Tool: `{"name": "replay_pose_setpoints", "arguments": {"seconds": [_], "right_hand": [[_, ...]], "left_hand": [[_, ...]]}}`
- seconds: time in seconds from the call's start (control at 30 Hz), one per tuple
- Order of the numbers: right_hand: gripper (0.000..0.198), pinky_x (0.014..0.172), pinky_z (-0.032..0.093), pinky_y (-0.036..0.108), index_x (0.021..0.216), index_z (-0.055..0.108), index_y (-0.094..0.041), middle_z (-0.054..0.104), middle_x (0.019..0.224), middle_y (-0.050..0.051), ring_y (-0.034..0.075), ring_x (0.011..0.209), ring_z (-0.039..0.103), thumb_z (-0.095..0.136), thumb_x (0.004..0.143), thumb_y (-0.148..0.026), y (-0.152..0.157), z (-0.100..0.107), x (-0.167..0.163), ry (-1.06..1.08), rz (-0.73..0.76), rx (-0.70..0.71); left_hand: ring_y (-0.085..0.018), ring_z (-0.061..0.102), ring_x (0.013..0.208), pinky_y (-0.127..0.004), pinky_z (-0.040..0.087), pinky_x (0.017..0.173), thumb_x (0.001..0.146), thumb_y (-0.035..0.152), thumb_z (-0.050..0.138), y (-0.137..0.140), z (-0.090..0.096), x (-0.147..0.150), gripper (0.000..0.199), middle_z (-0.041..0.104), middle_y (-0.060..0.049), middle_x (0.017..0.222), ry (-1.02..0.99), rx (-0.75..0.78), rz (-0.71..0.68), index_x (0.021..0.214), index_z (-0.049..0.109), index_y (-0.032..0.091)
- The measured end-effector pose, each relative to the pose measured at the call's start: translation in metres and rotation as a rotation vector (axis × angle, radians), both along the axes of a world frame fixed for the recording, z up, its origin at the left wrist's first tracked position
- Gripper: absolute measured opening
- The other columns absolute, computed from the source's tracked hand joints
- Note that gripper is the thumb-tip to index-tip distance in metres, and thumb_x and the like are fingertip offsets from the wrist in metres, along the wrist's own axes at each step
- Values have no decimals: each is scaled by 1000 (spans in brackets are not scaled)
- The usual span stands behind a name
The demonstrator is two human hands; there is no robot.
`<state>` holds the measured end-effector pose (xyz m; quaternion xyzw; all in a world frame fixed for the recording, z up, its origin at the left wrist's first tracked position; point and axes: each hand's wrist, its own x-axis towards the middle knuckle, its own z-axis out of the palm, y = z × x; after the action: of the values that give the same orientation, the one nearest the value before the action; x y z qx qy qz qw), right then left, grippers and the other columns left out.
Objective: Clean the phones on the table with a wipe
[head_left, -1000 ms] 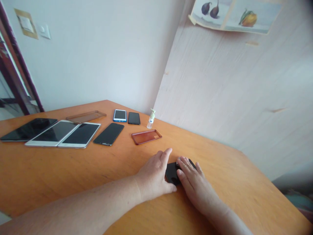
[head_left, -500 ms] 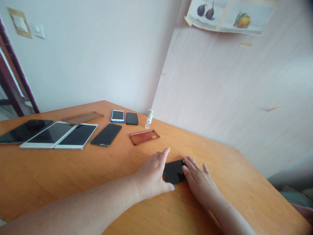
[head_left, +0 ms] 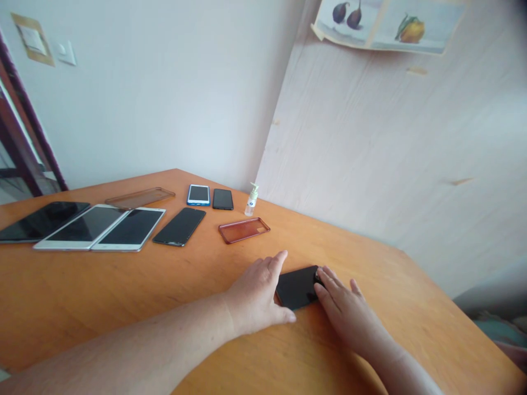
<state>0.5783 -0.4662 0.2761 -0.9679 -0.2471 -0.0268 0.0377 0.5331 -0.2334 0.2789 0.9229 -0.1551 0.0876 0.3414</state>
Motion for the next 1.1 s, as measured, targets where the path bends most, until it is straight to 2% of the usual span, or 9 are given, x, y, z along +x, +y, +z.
{"name": "replay_pose_setpoints", "arguments": {"seconds": [0.13, 0.2, 0.27, 0.43, 0.5, 0.77, 0.83, 1.0, 1.1], "right_hand": [[56, 119, 17, 59, 151, 38, -15, 29, 158, 10, 27, 148, 20, 29, 104, -45, 21, 17, -30, 90, 173, 46], [55, 120, 18, 55, 153, 32, -21, 27, 159, 6, 25, 147, 22, 30, 104, -44, 33, 28, -46, 184, 313, 87], [53, 120, 20, 54, 154, 30, -25, 27, 159, 4, 24, 147, 24, 30, 104, -43, 36, 34, -52, 234, 373, 107], [57, 119, 19, 57, 151, 37, -12, 32, 156, 12, 28, 146, 24, 28, 103, -42, 10, 28, -31, 129, 100, -38], [58, 119, 20, 56, 151, 36, -8, 31, 156, 14, 28, 147, 23, 27, 103, -39, 5, 27, -27, 115, 44, -94], [61, 118, 28, 48, 152, 33, -10, 21, 158, 8, 26, 146, 24, 40, 93, -21, 38, 46, -65, 243, 326, -122], [61, 118, 28, 49, 152, 34, -9, 24, 157, 9, 27, 145, 26, 38, 91, -18, 32, 44, -60, 218, 289, -142], [59, 116, 31, 52, 147, 40, -2, 34, 153, 19, 30, 143, 32, 37, 90, -13, -1, 25, -30, 31, 49, -199], [61, 116, 32, 52, 145, 44, -1, 38, 151, 21, 31, 142, 34, 40, 85, -8, 0, 19, -28, -28, 26, -223]], "left_hand": [[-35, 53, 119, -48, 42, 104, 61, 39, 85, 1, 2, 0, 109, 56, -18, 128, -13, 18, -21, 148, 25, 12], [-33, 55, 115, -47, 44, 102, 66, 33, 79, 2, 1, 1, 97, 58, -17, 124, -33, 24, -25, 147, 28, 13], [-33, 56, 114, -47, 45, 101, 67, 29, 75, 2, 0, 1, 91, 58, -17, 123, -48, 29, -33, 145, 30, 12], [-34, 54, 116, -49, 44, 102, 63, 29, 76, 2, 1, -1, 92, 56, -17, 126, -43, 26, -38, 143, 32, 13], [-34, 54, 116, -49, 43, 103, 63, 27, 76, 2, 1, -1, 91, 56, -17, 127, -41, 23, -42, 142, 32, 13], [-32, 54, 117, -45, 43, 103, 69, 26, 69, 3, -3, 0, 79, 57, -17, 125, -89, 38, -43, 139, 38, 10], [-32, 53, 118, -45, 43, 104, 67, 27, 72, 3, -3, 0, 81, 56, -17, 127, -78, 43, -42, 140, 38, 11], [-32, 52, 120, -45, 42, 105, 64, 27, 74, 4, 1, -1, 85, 56, -16, 127, -27, 47, -29, 140, 38, 13], [-33, 52, 121, -45, 42, 104, 65, 25, 74, 5, 1, -1, 84, 56, -17, 128, -34, 39, -34, 140, 39, 12]]}}
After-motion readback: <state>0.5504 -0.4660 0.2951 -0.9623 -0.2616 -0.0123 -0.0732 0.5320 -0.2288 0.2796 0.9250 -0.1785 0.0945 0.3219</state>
